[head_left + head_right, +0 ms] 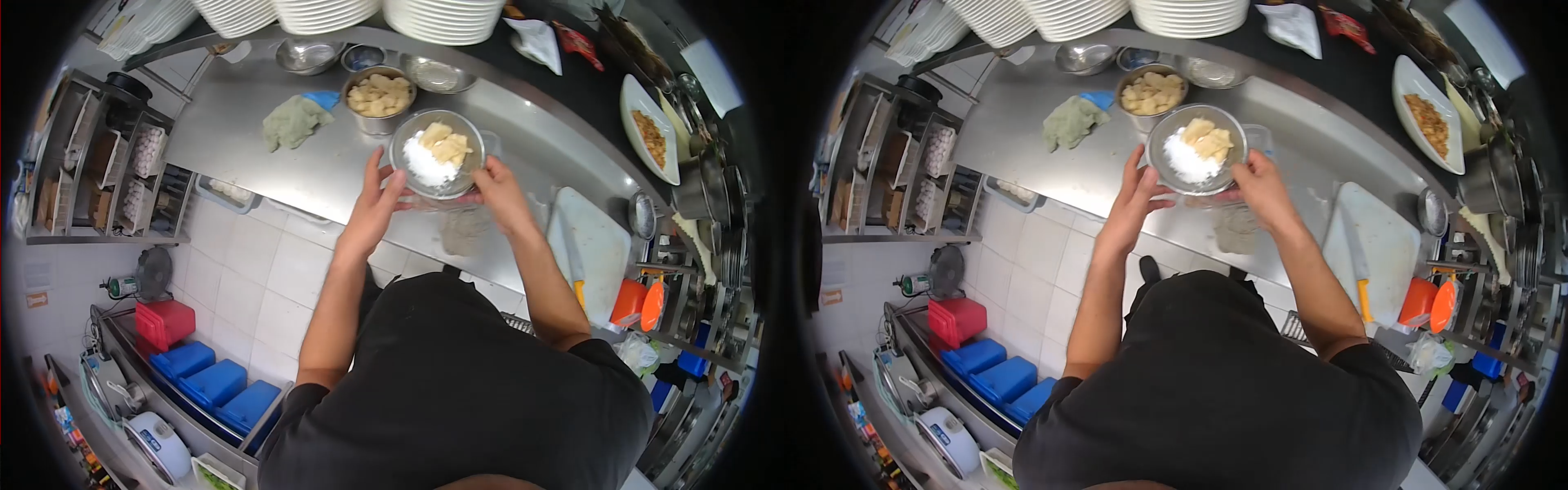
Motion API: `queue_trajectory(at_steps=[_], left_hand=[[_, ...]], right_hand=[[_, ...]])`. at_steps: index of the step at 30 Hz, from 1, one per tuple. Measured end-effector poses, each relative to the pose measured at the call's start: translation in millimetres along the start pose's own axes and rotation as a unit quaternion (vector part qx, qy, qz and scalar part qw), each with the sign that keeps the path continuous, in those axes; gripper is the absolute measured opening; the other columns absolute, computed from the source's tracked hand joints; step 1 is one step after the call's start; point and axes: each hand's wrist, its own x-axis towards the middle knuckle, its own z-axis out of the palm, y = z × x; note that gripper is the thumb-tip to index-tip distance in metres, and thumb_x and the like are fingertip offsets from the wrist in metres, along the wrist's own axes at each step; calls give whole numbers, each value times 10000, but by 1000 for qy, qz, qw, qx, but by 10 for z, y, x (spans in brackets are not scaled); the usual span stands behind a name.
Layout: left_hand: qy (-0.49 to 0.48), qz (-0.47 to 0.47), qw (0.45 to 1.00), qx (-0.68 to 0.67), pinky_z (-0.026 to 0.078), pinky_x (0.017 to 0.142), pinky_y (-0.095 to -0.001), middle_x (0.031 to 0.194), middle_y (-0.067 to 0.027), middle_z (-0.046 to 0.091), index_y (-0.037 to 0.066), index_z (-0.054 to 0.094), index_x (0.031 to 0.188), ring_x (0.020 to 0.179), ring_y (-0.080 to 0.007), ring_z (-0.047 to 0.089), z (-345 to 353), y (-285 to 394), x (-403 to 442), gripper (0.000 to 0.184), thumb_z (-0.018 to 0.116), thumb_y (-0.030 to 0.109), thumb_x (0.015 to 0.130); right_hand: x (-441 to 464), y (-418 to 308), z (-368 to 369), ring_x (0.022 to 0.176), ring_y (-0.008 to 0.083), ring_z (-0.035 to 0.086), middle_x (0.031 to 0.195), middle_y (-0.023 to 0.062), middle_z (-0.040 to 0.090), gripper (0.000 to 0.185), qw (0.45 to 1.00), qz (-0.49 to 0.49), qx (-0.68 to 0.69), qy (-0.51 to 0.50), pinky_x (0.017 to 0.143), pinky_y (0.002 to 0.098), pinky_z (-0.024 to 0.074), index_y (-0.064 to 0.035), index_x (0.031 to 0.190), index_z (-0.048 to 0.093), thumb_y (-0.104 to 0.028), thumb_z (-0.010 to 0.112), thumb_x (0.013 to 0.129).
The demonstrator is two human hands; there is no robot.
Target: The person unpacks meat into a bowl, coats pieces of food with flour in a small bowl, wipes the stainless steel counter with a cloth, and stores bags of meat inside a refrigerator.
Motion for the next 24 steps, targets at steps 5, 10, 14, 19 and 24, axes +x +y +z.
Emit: queue_trajectory(at_steps=[5,10,14,19,24], left_hand=[[31,-37,993,-111,541,884,-369,1361,-201,510,46,290,1489,1112,-252,620,-1023,-221,129,563,468,295,1016],[40,-80,995,-37,591,795,-387,1317,-197,534,38,318,1464,1097,-269,624,-1816,-34,-35,520,422,231,993],[-18,-108,994,-11,607,744,-379,1305,-201,532,40,327,1461,1069,-270,629,-2136,21,-68,529,425,242,982],[-37,-121,992,-18,612,715,-372,1296,-199,536,31,318,1472,1045,-270,636,-2422,-135,-24,564,442,265,974],[-3,-118,993,-25,625,685,-374,1283,-216,536,-3,282,1478,1004,-271,653,-2507,-180,-42,597,448,256,966]], right_hand=[[32,321,1102,872,214,683,1048,130,653,261,979,39,-198,-13,774,358,590,13,1170,589,-149,557,967],[86,157,1806,1006,303,640,1120,160,654,418,807,-222,-546,28,881,413,507,-29,1230,606,-225,702,874],[407,224,2247,1096,278,586,1175,119,645,559,652,-377,-639,-156,933,403,462,-77,1259,603,-263,788,765],[631,239,2671,1133,276,562,1158,107,636,622,559,-292,-732,-257,982,418,422,-102,1263,588,-244,822,704],[769,488,2676,1061,284,570,1088,119,627,485,542,-304,-748,-234,924,421,432,-64,1118,645,-224,794,685]])
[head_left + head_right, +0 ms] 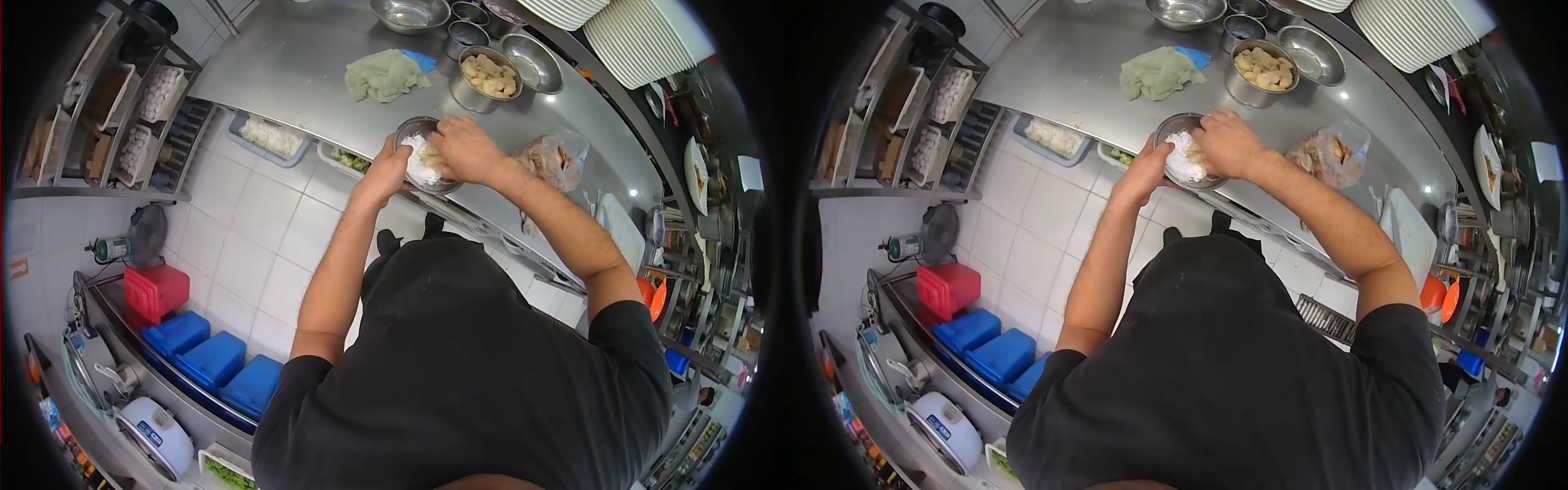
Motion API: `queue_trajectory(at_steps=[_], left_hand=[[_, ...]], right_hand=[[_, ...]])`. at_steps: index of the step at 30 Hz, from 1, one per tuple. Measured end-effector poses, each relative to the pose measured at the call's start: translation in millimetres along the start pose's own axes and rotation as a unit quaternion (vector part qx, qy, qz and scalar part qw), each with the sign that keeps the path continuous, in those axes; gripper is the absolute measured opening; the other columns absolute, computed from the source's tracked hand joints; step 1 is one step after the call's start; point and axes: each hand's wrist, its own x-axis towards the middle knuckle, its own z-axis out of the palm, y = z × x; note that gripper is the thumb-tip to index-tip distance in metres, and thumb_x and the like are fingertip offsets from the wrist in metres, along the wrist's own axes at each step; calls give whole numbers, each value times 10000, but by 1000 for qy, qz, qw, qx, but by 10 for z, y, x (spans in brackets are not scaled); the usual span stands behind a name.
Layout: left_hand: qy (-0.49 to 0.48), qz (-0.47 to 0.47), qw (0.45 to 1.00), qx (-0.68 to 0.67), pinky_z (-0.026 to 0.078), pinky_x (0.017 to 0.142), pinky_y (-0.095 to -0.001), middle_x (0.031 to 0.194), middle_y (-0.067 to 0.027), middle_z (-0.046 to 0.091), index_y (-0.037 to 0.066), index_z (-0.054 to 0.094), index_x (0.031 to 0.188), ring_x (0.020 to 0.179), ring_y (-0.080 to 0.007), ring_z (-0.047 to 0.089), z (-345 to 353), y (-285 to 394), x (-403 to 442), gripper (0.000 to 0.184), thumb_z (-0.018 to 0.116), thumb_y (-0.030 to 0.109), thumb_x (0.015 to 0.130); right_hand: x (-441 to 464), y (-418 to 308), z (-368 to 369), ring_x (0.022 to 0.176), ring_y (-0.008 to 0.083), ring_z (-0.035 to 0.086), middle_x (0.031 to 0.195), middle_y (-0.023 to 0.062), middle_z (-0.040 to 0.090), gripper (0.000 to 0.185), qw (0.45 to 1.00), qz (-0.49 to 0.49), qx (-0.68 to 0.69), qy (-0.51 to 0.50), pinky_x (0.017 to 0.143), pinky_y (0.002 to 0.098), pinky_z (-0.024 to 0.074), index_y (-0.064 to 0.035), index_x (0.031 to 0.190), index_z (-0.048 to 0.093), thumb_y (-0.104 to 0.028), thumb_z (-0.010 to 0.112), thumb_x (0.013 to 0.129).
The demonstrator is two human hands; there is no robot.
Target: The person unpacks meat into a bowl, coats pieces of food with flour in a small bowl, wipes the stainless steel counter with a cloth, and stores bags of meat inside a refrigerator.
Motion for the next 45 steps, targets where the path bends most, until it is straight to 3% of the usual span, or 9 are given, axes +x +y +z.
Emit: queue_trajectory(at_steps=[7,13,19,26,27,30,36,42,45], left_hand=[[12,-4,1000,-25,638,642,-394,1279,-229,529,-11,288,1465,1010,-291,652,-28,39,45,574,428,235,966],[19,-29,999,2,646,694,-417,1379,-229,470,17,332,1463,1152,-357,591,55,141,183,549,428,246,974],[14,-27,999,27,637,666,-425,1290,-219,539,-12,332,1443,1051,-317,638,216,234,337,548,424,242,967],[29,-37,999,27,637,676,-442,1303,-193,549,33,417,1426,1049,-318,647,383,156,623,500,428,235,968],[5,-55,998,32,642,688,-448,1375,-230,486,34,295,1487,1120,-365,608,372,176,657,551,391,232,981],[29,-77,997,1,645,705,-456,1381,-227,479,39,293,1486,1134,-368,605,426,162,737,544,380,228,984],[61,-52,996,-39,641,775,-505,1367,-249,473,-75,295,1436,1150,-404,596,454,242,774,547,399,228,993],[90,-35,993,-70,608,833,-503,1393,-216,483,-51,306,1454,1202,-372,577,281,85,646,581,438,297,1007],[122,-18,991,-50,557,906,-506,1401,-192,507,-28,349,1458,1215,-338,581,155,-61,585,612,449,392,1024]], right_hand=[[7,92,38,1028,279,576,1039,94,647,347,999,-16,17,47,907,408,429,-78,1028,692,-205,711,705],[-113,337,-91,994,284,567,969,83,658,352,995,-38,66,-66,879,430,405,-101,1059,666,-123,617,712],[-253,634,-17,1046,306,569,1085,123,646,469,977,-126,163,-54,937,439,415,-130,1188,658,-117,629,719],[-299,906,-60,1058,349,586,1065,148,631,466,964,-104,197,-144,924,467,461,-122,1196,615,-105,690,736],[-311,963,-40,1037,364,597,1050,154,631,407,954,-107,243,-140,908,482,467,-108,1167,611,-99,671,765],[-294,1116,-7,1040,359,601,1042,158,632,402,950,-69,260,-160,908,462,475,-92,1169,612,-108,668,772],[-191,1744,-201,1038,364,625,1098,170,661,337,919,-28,393,-22,903,429,494,-76,1164,624,-172,635,842],[280,2558,341,1023,372,632,1175,214,649,441,963,108,196,151,912,430,493,-72,1293,599,-224,614,878],[285,2653,413,976,303,645,1164,198,659,546,951,168,214,145,902,381,503,-51,1371,540,-230,658,868]])
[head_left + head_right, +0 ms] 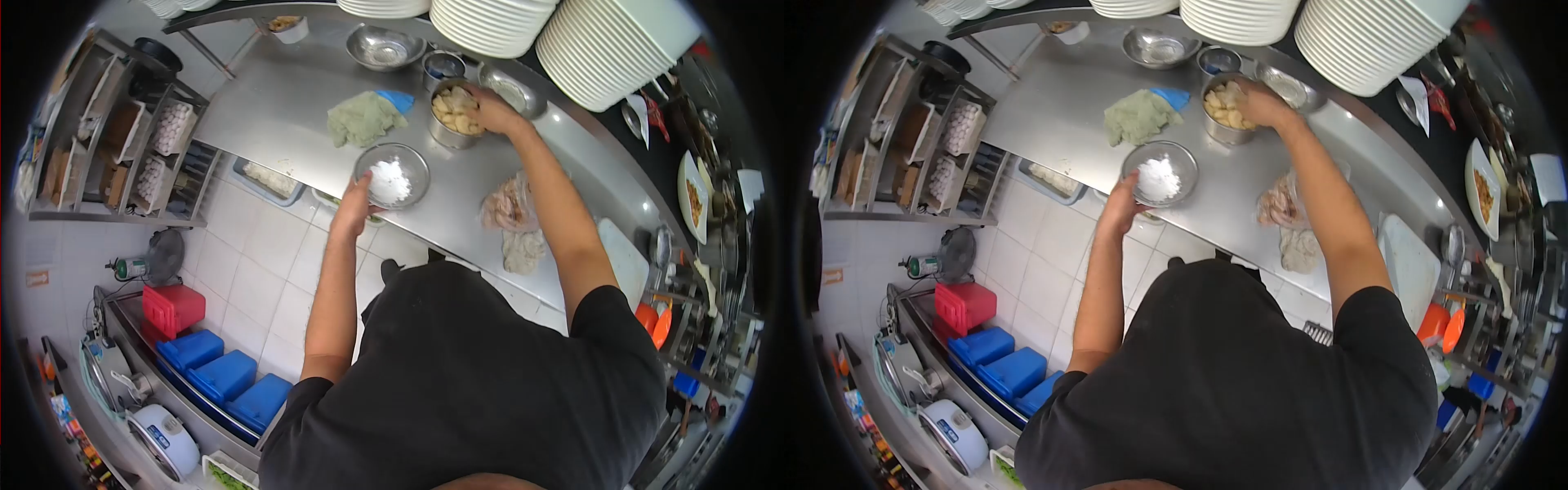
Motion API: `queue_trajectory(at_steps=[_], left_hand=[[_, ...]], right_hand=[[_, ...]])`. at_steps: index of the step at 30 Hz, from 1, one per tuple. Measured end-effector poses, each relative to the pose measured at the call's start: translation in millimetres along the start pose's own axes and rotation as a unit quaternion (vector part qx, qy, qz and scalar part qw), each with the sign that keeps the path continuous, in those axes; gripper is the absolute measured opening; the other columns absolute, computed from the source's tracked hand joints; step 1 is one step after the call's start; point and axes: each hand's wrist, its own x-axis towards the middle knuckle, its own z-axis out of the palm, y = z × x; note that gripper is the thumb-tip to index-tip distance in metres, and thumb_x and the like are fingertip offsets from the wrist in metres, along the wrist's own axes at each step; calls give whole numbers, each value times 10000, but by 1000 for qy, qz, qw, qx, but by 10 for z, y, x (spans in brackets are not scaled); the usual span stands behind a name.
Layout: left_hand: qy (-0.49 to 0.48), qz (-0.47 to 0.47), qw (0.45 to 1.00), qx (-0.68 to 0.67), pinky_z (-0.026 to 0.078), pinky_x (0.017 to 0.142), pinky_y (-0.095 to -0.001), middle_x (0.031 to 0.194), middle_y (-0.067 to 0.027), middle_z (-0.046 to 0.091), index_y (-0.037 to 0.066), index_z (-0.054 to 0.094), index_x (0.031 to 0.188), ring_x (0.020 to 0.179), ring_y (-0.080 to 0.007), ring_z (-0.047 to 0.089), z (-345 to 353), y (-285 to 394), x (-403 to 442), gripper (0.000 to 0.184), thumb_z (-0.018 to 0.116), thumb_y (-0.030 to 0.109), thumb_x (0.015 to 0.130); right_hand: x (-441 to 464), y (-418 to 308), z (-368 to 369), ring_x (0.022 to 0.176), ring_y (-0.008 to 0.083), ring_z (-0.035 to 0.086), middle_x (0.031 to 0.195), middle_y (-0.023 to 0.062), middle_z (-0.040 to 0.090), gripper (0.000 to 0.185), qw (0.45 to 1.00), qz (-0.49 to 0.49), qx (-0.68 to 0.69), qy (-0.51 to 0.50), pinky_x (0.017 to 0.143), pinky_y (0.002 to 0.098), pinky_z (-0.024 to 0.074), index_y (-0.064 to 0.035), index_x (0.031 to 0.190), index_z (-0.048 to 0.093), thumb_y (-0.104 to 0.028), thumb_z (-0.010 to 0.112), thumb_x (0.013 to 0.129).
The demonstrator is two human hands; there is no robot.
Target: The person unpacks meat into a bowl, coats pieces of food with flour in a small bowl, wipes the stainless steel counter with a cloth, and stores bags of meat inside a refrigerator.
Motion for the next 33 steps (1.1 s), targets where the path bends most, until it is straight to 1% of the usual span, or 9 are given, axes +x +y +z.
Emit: queue_trajectory(at_steps=[3,4,9,15,19,21,25,28,33], left_hand=[[-24,2,999,-26,489,997,-496,1394,-173,535,-11,412,1442,1241,-305,570,-272,-290,64,645,424,491,1038],[-30,-10,999,-44,506,975,-472,1380,-159,553,7,419,1439,1233,-292,576,-384,-372,58,631,416,495,1038],[-19,-32,998,-46,517,978,-497,1443,-139,502,63,390,1478,1259,-308,558,-780,-647,-154,650,414,534,1030],[-184,-67,979,61,479,1007,-494,1418,-134,535,33,389,1478,1260,-291,563,-276,-437,-343,684,453,535,1018],[-264,-73,950,148,441,1036,-388,1378,-179,550,-69,437,1417,1224,-254,560,835,-506,-440,704,500,505,1015],[-322,-25,934,156,437,1044,-374,1370,-189,545,-56,412,1434,1225,-250,554,1399,-591,-564,674,480,480,1031],[-437,4,870,229,542,898,-394,1527,-209,343,96,72,1590,1189,-319,571,2170,-552,-977,822,441,556,1017],[-454,-6,845,283,540,879,-383,1415,-170,483,92,275,1544,1161,-267,584,2272,-803,-918,749,497,553,997],[-368,-81,875,303,535,860,-366,1330,-141,551,67,452,1447,1095,-243,615,2232,-1183,-883,643,562,499,984]], right_hand=[[-529,-546,-500,887,283,668,1193,180,657,529,994,81,34,57,824,385,531,-49,1375,537,-222,656,889],[-764,-669,-599,749,215,656,1032,128,682,449,987,67,62,132,698,348,536,-50,1331,563,-180,645,909],[-2148,-991,-781,632,230,607,793,71,642,233,921,175,62,343,608,359,502,-81,1116,634,-192,636,910],[-3187,-1494,-47,642,145,607,795,46,645,208,829,383,381,142,518,317,500,-67,1022,602,-269,571,989],[-3392,-1471,100,682,156,646,896,85,681,277,791,359,487,87,528,285,549,-30,1139,607,-262,559,994],[-3620,-1243,74,722,163,669,946,110,692,332,789,346,497,101,564,283,577,-12,1214,597,-257,553,995],[-4403,-554,-279,800,181,685,984,121,694,408,731,415,514,170,608,316,598,11,1278,584,-224,613,945],[-5073,209,-597,742,196,672,905,99,677,409,636,505,487,321,625,340,609,43,1213,603,-222,657,906],[-5973,2290,-1221,570,199,612,778,85,617,211,576,477,497,440,572,336,582,20,948,621,-187,634,906]])
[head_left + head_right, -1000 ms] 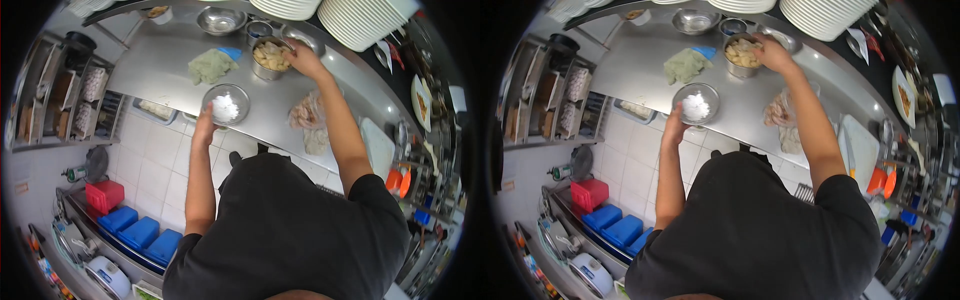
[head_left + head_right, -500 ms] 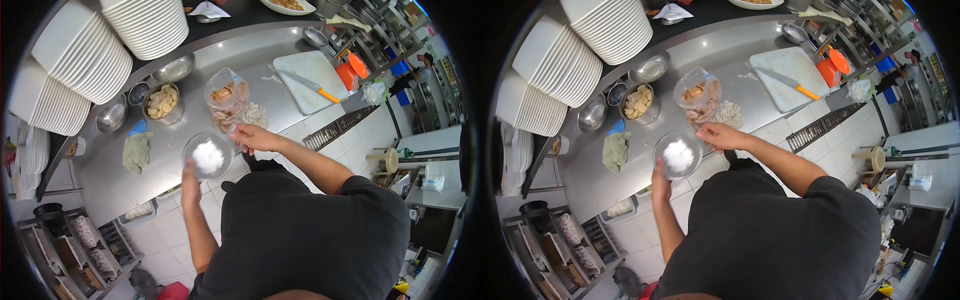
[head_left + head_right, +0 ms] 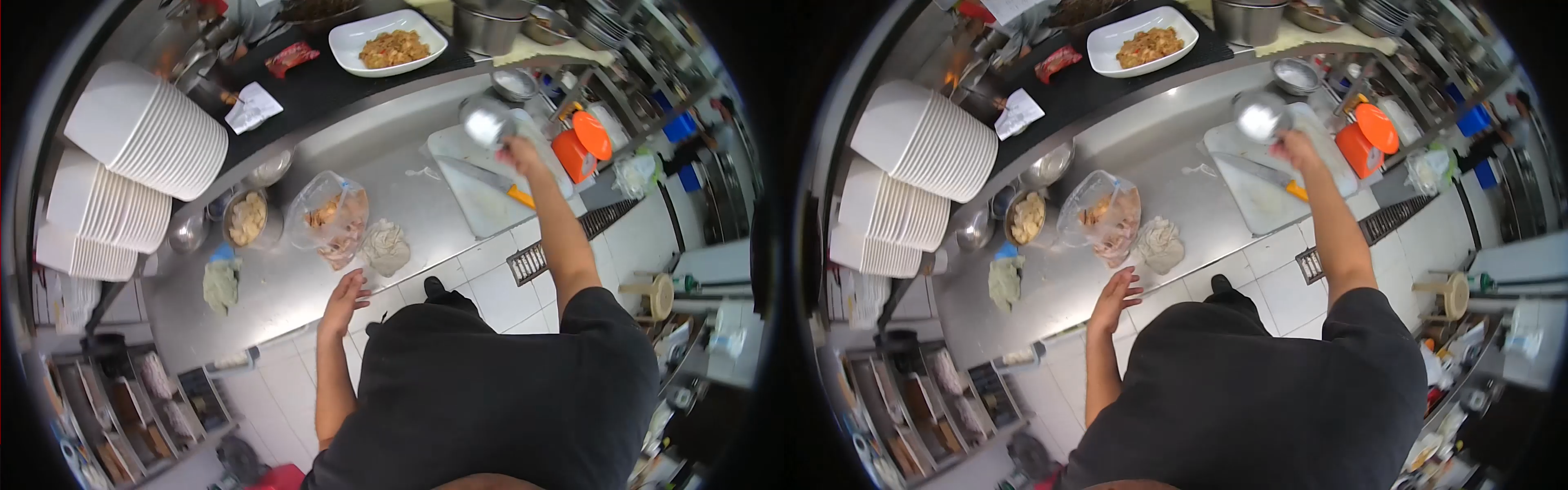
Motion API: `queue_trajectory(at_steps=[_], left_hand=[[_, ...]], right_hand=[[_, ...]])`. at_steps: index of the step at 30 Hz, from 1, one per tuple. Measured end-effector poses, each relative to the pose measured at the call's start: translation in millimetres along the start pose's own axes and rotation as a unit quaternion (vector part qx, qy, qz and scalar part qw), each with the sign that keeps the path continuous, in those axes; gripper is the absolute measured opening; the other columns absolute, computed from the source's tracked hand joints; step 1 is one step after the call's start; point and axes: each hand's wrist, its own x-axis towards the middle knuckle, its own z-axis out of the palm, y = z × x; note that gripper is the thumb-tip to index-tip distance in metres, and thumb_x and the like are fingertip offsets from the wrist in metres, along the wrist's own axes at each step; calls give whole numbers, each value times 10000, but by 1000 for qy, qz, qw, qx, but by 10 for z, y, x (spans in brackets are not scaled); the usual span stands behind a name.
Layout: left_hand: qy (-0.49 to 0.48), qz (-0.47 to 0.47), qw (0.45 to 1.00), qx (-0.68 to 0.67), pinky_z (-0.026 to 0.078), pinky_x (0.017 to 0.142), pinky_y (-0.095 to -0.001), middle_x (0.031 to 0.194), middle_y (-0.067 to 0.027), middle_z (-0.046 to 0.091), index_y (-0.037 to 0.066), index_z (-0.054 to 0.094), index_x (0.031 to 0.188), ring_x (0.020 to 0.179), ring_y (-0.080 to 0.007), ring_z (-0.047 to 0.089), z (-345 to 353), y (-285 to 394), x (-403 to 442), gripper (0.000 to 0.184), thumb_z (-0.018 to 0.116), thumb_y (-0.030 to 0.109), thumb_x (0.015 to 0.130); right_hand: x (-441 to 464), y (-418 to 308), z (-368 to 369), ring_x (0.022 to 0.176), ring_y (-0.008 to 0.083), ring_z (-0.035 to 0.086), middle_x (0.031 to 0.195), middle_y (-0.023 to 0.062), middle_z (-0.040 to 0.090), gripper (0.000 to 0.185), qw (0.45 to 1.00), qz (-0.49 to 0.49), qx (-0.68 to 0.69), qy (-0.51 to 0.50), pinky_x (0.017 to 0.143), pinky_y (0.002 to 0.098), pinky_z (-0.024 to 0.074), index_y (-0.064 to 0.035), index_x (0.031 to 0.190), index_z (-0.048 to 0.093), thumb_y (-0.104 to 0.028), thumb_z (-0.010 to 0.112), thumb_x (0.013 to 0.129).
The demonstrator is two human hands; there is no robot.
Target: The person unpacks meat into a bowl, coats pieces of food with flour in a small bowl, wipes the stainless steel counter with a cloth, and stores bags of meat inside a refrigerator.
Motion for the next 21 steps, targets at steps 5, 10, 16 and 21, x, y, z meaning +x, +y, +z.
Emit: queue_trajectory(at_steps=[5,10,16,21], left_hand=[[118,-31,992,7,536,819,-350,1241,-127,594,45,455,1431,1041,-228,628,210,-75,-103,631,608,444,966],[265,-4,963,45,554,856,-370,1364,-245,475,18,292,1516,1111,-301,606,304,104,-183,864,740,394,880],[475,238,770,353,391,1109,-471,1456,-309,364,-10,160,1537,1339,-434,422,-187,316,418,1210,902,345,650],[412,345,753,380,423,1028,-478,1201,-206,612,29,612,1112,1160,-401,554,-479,583,1035,385,745,193,790]], right_hand=[[2374,-241,-897,909,326,680,1074,200,643,277,978,-78,184,50,808,397,626,34,1180,554,-174,450,1029],[2872,-525,-770,858,290,633,1006,187,587,246,946,-83,305,69,788,495,624,39,1222,523,-98,477,1023],[1684,246,438,680,179,574,893,93,599,183,988,-53,65,-126,600,325,533,-46,997,571,-224,577,954],[-760,764,2274,1217,288,537,1412,185,489,677,889,-146,-303,-310,968,391,484,-34,1442,407,-423,651,944]])
